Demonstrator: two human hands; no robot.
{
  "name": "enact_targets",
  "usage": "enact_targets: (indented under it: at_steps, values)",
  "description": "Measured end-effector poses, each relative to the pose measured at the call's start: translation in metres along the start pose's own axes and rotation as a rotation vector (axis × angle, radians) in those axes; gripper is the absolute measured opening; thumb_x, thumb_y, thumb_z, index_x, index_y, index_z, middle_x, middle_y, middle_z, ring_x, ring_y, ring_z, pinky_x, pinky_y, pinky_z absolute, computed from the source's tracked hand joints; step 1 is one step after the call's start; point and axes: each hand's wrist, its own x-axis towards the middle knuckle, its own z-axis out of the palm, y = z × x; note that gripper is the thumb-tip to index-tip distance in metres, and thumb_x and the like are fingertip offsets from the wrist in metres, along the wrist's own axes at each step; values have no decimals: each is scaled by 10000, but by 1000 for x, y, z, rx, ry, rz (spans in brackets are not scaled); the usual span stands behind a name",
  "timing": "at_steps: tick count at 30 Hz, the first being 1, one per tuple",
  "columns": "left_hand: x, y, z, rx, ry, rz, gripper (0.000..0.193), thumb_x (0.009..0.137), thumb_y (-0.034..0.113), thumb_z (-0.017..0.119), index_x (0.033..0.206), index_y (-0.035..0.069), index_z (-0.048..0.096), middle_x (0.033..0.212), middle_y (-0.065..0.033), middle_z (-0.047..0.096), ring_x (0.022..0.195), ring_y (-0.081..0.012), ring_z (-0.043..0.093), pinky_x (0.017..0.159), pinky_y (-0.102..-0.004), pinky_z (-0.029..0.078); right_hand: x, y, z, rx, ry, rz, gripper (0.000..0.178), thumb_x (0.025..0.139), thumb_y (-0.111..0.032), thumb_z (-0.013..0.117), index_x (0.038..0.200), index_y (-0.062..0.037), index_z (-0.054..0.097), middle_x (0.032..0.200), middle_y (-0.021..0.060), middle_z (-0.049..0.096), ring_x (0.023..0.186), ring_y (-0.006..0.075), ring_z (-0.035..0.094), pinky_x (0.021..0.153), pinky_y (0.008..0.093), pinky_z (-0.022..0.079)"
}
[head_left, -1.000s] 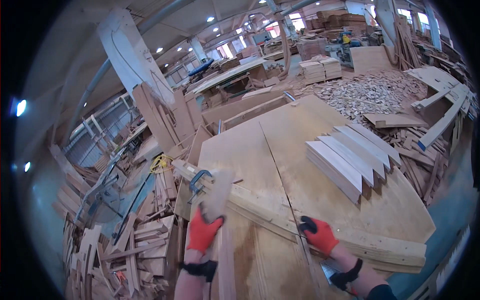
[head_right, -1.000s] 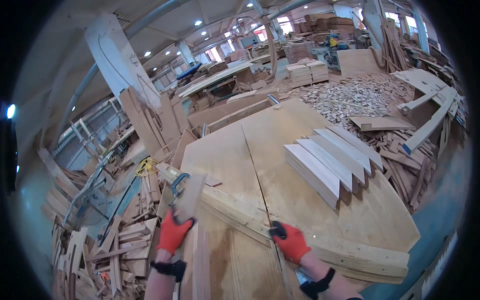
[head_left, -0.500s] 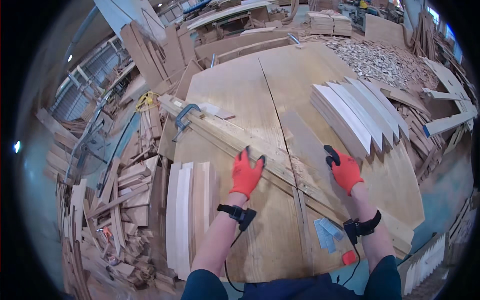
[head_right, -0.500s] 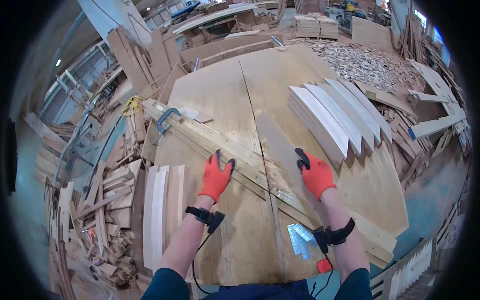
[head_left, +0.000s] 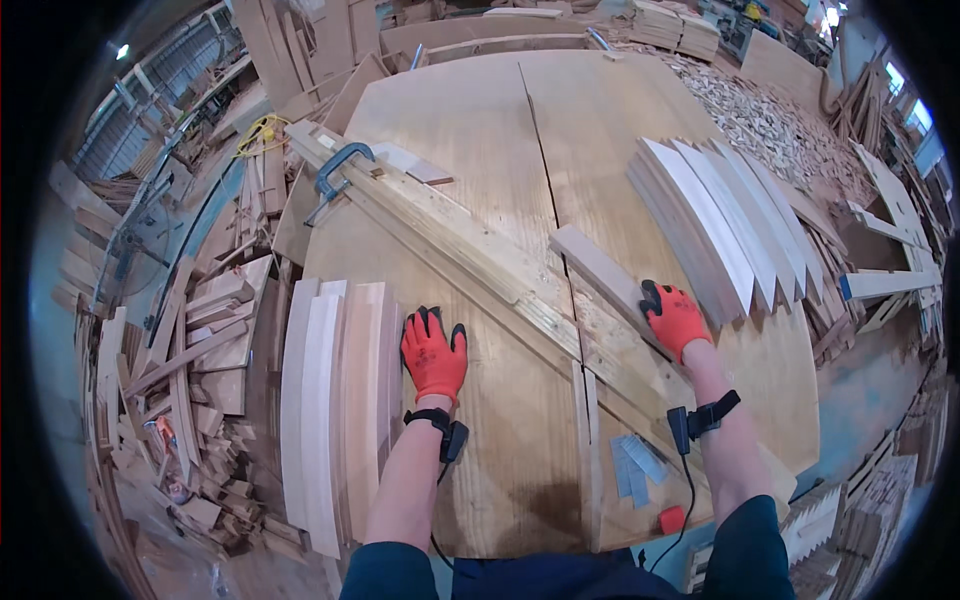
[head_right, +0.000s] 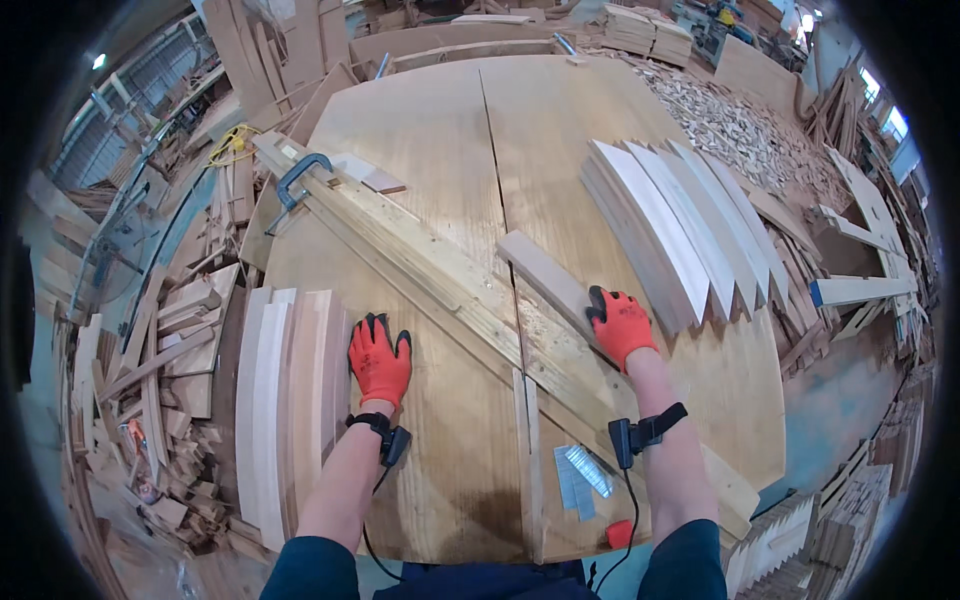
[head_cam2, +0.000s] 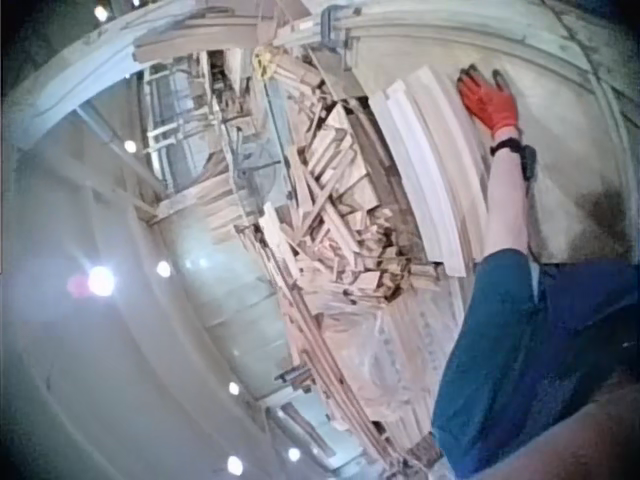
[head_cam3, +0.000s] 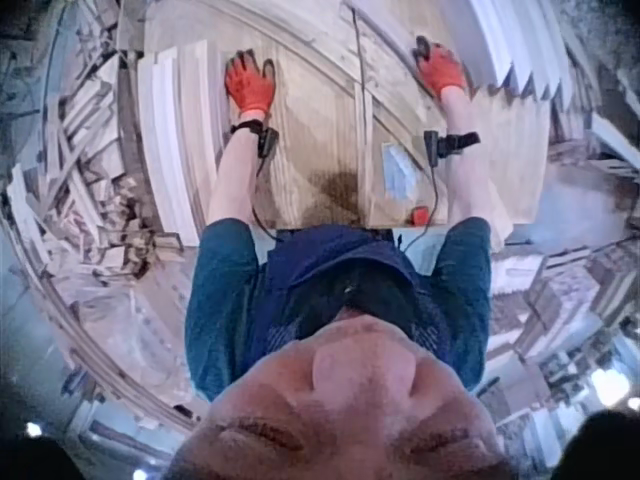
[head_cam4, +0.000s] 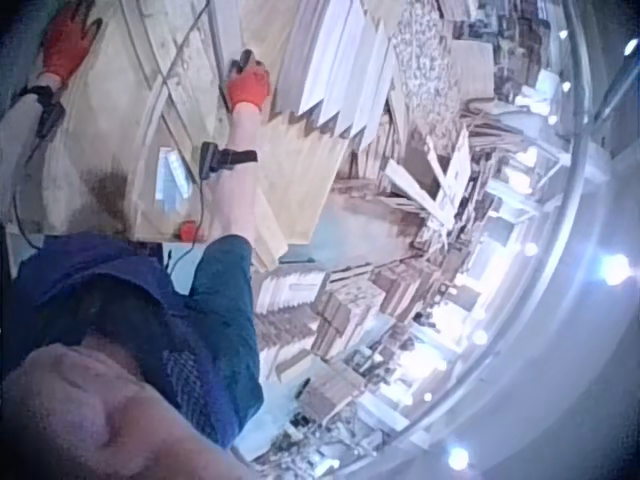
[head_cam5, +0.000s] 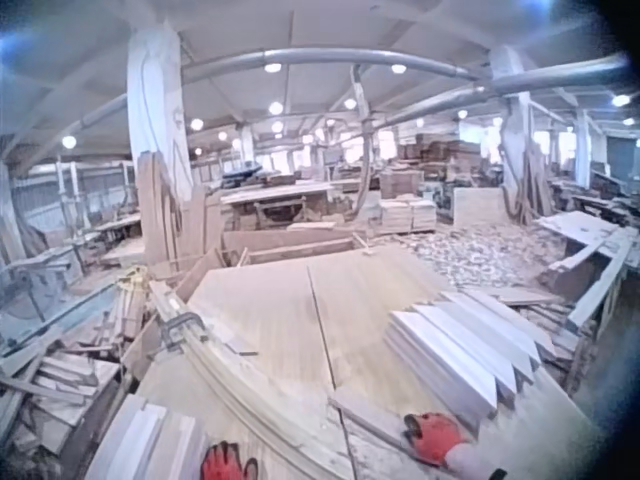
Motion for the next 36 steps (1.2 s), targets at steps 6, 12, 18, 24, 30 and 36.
enact_targets:
  at_steps: [6,12,18,24,30,36]
  values:
    - [6,2,-5,2,-6,5,627,942,390,609,1439,29,484,1516,-208,454,1416,-388,378,1169,-495,278,5,-16,13,-64,78,-33,620,833,-280,752,1386,-80,556,1359,132,576,1274,337,518,1056,461,440]
    - [12,0,-1,20,16,15,625,930,381,626,1431,31,491,1510,-209,457,1404,-393,384,1161,-497,284,-10,-14,25,5,121,-5,594,833,-264,744,1369,-76,571,1408,120,556,1307,339,485,1102,468,393]
    - [17,1,-5,-1,7,16,615,923,375,630,1430,52,496,1501,-207,462,1398,-399,383,1158,-500,285,-20,-20,34,90,163,55,589,828,-236,749,1368,-81,572,1404,131,554,1307,351,478,1112,476,382]
    - [24,3,-10,-9,-31,-11,621,927,394,615,1426,44,494,1508,-198,451,1411,-390,366,1160,-502,276,-20,-24,37,80,259,61,537,851,-203,723,1354,-76,582,1367,142,577,1281,360,494,1105,484,385]
    - [33,1,-8,29,-46,-7,617,930,402,605,1427,52,500,1506,-198,454,1411,-389,367,1164,-500,270,-19,-26,36,49,272,48,466,896,-236,683,1327,-74,613,1347,144,603,1270,369,509,1110,484,382]
    - [47,-6,0,13,-24,19,606,928,397,611,1422,63,506,1503,-190,459,1401,-387,374,1154,-497,280,-9,-34,45,15,247,71,467,919,-282,654,1337,-77,619,1415,142,575,1304,367,495,1132,484,362]
